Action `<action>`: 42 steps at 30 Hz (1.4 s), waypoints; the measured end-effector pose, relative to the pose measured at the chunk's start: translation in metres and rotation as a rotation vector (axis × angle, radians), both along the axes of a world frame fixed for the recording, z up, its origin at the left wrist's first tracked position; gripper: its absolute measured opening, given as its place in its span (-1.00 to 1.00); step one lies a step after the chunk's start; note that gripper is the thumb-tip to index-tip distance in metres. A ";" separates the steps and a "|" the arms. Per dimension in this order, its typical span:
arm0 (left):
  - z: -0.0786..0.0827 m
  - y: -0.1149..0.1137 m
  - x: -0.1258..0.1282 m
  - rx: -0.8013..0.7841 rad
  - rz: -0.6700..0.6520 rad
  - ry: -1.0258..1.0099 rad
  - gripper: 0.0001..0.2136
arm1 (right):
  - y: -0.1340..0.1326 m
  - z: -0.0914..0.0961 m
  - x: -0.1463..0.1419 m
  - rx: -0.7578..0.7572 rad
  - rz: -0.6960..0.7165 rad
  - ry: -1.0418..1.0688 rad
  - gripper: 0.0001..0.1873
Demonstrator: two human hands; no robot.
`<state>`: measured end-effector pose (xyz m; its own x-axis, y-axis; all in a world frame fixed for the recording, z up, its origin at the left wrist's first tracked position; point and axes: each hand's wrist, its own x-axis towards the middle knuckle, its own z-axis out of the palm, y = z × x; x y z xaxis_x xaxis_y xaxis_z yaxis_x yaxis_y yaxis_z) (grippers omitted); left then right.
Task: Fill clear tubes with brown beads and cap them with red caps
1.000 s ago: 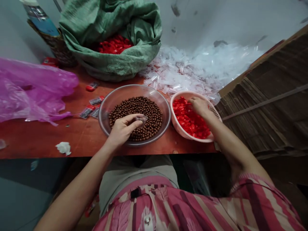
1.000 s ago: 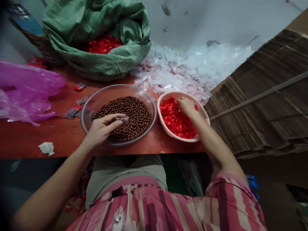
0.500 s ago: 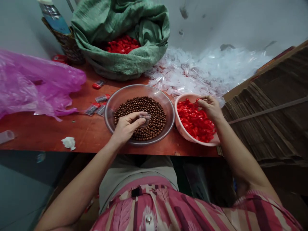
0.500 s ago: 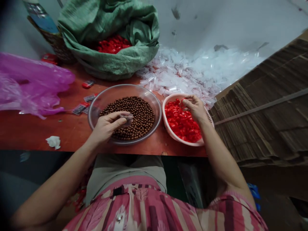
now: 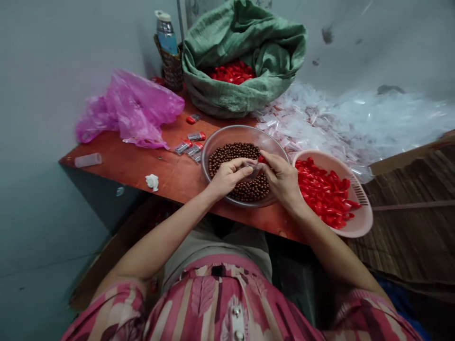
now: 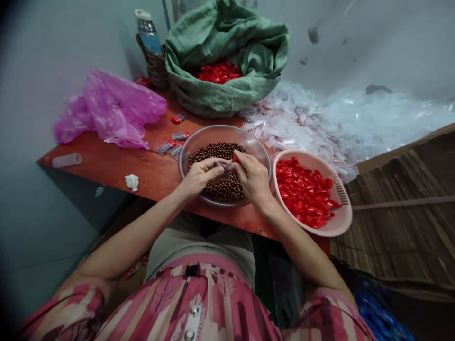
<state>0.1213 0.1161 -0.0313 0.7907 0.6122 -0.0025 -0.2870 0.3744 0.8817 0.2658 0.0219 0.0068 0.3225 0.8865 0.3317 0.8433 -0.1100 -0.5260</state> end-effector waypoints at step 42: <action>-0.008 0.003 -0.004 0.514 0.247 0.140 -0.77 | 0.020 0.013 0.019 0.042 0.447 0.111 -0.73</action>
